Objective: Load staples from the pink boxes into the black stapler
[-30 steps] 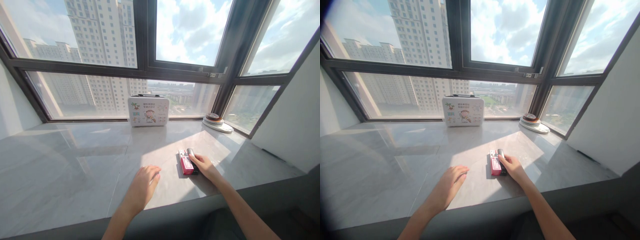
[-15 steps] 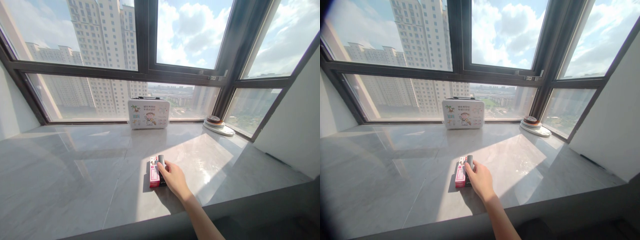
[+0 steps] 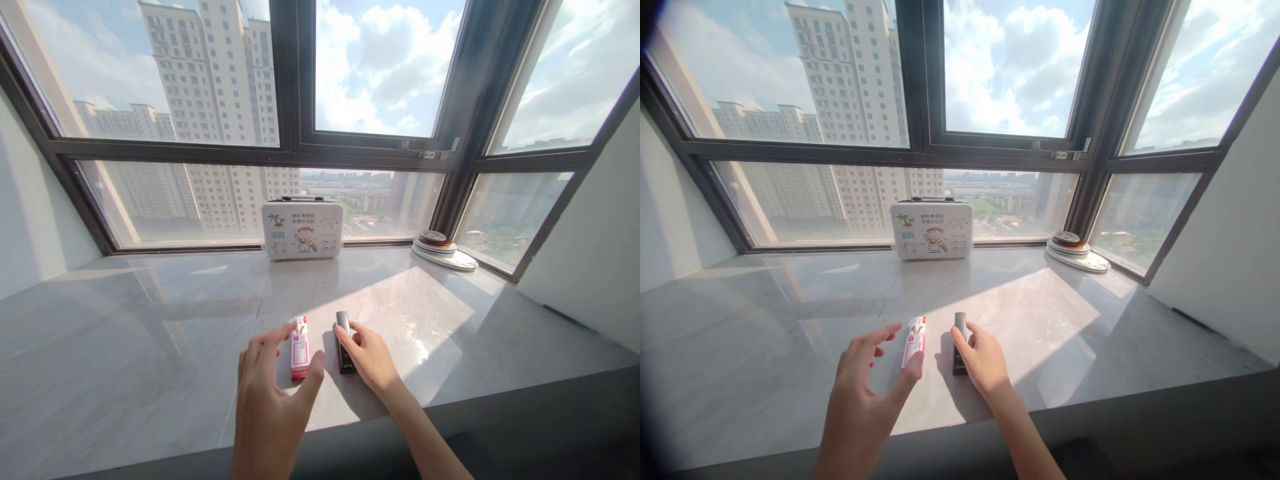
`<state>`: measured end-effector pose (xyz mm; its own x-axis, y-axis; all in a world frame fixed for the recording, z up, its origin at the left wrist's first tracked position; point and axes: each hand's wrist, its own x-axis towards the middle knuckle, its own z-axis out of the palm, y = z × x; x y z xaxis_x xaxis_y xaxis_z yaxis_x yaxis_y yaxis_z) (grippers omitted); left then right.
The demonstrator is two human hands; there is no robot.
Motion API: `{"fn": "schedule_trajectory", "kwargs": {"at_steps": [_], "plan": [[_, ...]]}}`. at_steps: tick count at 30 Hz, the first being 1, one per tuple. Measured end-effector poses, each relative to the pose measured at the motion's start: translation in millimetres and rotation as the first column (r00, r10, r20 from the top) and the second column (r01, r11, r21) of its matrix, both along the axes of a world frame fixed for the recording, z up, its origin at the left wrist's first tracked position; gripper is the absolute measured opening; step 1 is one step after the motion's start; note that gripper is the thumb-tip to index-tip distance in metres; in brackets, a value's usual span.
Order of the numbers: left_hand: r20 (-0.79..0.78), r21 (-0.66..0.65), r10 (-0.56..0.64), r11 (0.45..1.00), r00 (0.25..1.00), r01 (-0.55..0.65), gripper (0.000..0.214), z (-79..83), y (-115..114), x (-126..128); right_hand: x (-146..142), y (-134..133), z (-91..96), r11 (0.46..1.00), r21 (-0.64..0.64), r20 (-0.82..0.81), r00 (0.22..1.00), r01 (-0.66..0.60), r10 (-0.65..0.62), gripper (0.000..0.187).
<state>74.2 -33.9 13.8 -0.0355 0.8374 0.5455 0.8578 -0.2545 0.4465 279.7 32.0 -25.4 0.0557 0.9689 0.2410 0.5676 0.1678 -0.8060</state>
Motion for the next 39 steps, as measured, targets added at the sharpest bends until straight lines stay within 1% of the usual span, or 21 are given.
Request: {"fn": "schedule_trajectory", "kwargs": {"at_steps": [2,3,4,5,7,10,13,16,18,21,23,25,26,28,31,32,34,36,38,39], "plan": [[0.033,0.027,0.134,0.990,0.990,-0.135,0.068,-3.4,14,11,15,2,-3.4,1.000,-0.020,-0.031,0.999,0.014,-0.015,0.049],[0.015,0.015,0.173,0.985,0.985,-0.173,0.076,-7.5,22,15,20,3,-5.0,0.999,-0.027,-0.045,0.999,0.017,-0.019,0.050],[-0.030,-0.014,0.185,0.983,0.982,-0.185,0.080,-12.8,29,19,25,4,-6.4,0.999,-0.032,-0.057,0.998,0.016,-0.017,0.051],[-0.071,-0.045,0.190,0.980,0.979,-0.193,0.079,-18.7,34,21,27,4,-7.4,0.999,-0.034,-0.065,0.998,0.011,-0.013,0.051],[-0.107,-0.087,0.185,0.977,0.977,-0.194,0.068,-29.6,40,21,29,5,-8.3,0.999,-0.032,-0.070,0.998,0.002,-0.005,0.051],[-0.066,-0.100,0.170,0.979,0.983,-0.176,0.051,-36.7,37,14,28,4,-7.4,1.000,-0.023,-0.053,0.999,-0.001,0.000,0.051],[-0.003,-0.128,0.162,0.979,0.987,-0.161,0.041,-32.6,33,-1,27,3,-6.0,1.000,-0.023,-0.041,0.999,-0.001,0.000,0.051],[0.018,-0.139,0.185,0.974,0.983,-0.181,0.038,-27.7,40,-25,27,3,-5.1,1.000,-0.026,-0.054,0.999,0.006,-0.007,0.052],[-0.004,-0.138,0.206,0.969,0.979,-0.204,0.040,-28.1,51,-44,28,2,-4.6,1.000,-0.024,-0.067,0.998,0.014,-0.016,0.054],[-0.059,-0.188,0.212,0.957,0.975,-0.219,0.038,-32.5,74,-69,28,1,-3.8,0.999,-0.028,-0.072,0.997,0.018,-0.020,0.056],[-0.075,-0.224,0.194,0.953,0.978,-0.206,0.037,-34.4,87,-79,27,0,-3.2,0.999,-0.034,-0.070,0.997,0.015,-0.018,0.057],[-0.064,-0.223,0.175,0.957,0.983,-0.185,0.035,-33.8,93,-82,27,0,-2.9,0.999,-0.034,-0.065,0.998,0.014,-0.016,0.057],[-0.055,-0.204,0.175,0.962,0.983,-0.183,0.033,-32.9,93,-83,27,1,-2.9,0.999,-0.032,-0.061,0.998,0.015,-0.017,0.057],[-0.038,-0.145,0.195,0.969,0.980,-0.198,0.029,-31.4,85,-83,26,1,-3.3,0.999,-0.030,-0.052,0.998,0.023,-0.024,0.057],[-0.026,-0.069,0.218,0.973,0.976,-0.219,0.027,-34.1,61,-90,25,1,-4.3,0.999,-0.027,-0.032,0.999,0.027,-0.028,0.055],[-0.037,-0.071,0.213,0.974,0.976,-0.215,0.026,-36.4,53,-94,25,1,-4.6,0.999,-0.025,-0.020,1.000,0.020,-0.021,0.054],[-0.093,-0.122,0.198,0.970,0.976,-0.208,0.024,-41.3,38,-103,24,0,-4.9,1.000,-0.021,0.016,1.000,0.002,-0.001,0.052],[-0.166,-0.159,0.207,0.959,0.964,-0.233,0.024,-44.1,29,-108,24,-1,-4.8,1.000,-0.018,0.050,0.999,-0.014,0.015,0.048],[-0.218,-0.122,0.222,0.960,0.950,-0.252,0.027,-43.2,25,-102,23,-2,-4.5,1.000,-0.022,0.066,0.998,-0.019,0.020,0.046],[-0.235,-0.091,0.209,0.968,0.949,-0.236,0.030,-41.5,25,-95,23,-3,-4.3,1.000,-0.026,0.067,0.998,-0.018,0.020,0.045]]}}
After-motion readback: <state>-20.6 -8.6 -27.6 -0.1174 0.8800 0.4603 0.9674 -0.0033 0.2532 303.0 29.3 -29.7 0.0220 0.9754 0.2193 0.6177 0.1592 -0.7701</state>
